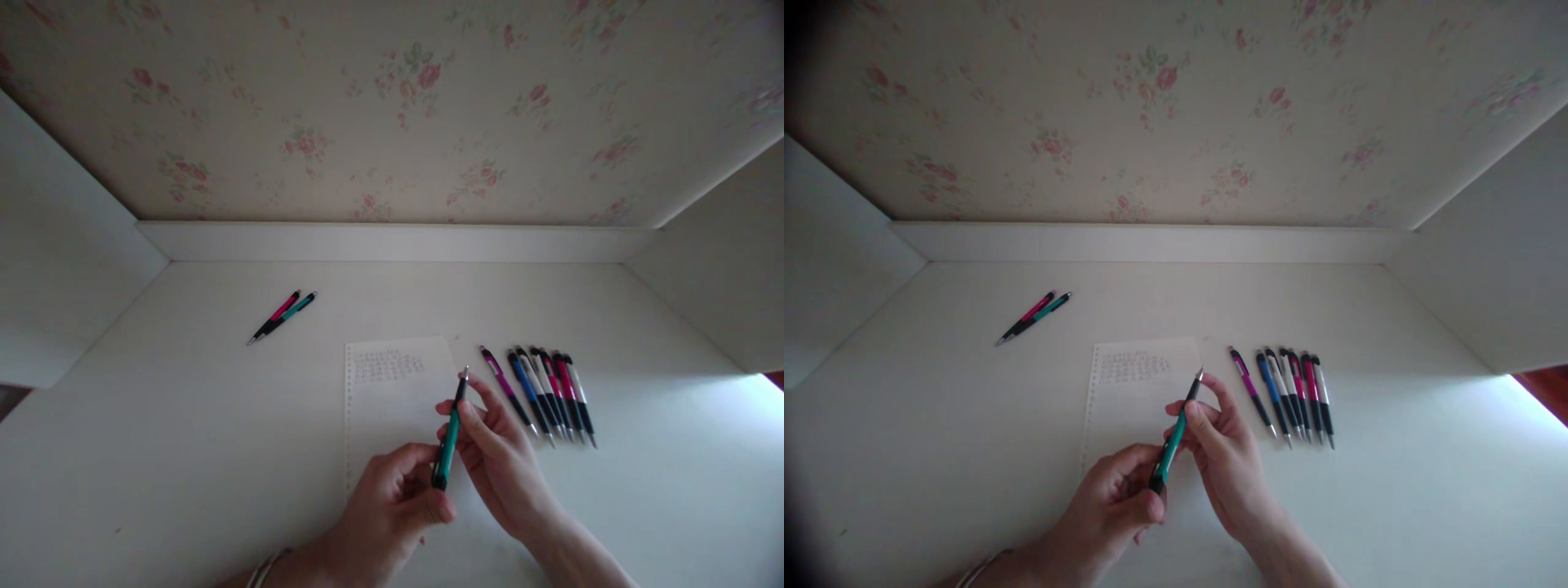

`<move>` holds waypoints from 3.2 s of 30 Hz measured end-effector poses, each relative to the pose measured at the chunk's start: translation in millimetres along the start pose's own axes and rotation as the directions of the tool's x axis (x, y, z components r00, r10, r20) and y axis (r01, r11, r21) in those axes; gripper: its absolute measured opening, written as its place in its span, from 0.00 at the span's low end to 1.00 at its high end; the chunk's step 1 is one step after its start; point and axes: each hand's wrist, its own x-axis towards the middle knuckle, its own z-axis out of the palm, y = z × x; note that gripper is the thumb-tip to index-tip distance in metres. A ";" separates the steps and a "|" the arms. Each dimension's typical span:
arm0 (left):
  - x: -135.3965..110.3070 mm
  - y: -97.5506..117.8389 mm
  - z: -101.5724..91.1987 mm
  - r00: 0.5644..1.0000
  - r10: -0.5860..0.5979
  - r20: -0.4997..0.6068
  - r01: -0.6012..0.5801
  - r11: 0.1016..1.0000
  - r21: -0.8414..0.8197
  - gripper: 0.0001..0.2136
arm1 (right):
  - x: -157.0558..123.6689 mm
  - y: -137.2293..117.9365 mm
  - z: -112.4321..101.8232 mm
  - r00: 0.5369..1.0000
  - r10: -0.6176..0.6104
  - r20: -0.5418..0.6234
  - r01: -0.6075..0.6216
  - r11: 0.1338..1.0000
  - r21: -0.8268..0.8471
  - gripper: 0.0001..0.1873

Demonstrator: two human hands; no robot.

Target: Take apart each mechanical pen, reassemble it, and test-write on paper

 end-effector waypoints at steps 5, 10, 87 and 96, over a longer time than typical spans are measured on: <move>-3.2 4.9 5.4 0.999 -0.010 0.043 0.009 1.000 0.029 0.35 | 6.8 -6.6 -6.7 0.982 -0.168 -0.083 0.155 0.976 -0.152 0.33; -8.5 -1.3 6.3 0.985 0.160 0.064 -0.171 0.949 0.264 0.25 | 15.6 -17.8 -1.4 0.988 -0.154 0.009 0.153 0.979 -0.132 0.22; 2.5 -13.7 3.7 0.880 0.375 0.292 -0.474 0.743 0.473 0.25 | 16.7 4.2 -6.3 0.572 -0.455 0.683 0.573 -0.375 -0.729 0.22; -1.0 -10.2 4.5 0.945 0.275 0.176 -0.325 0.843 0.428 0.30 | 4.5 -0.2 -18.1 0.671 -0.406 0.620 0.630 -0.128 -0.766 0.11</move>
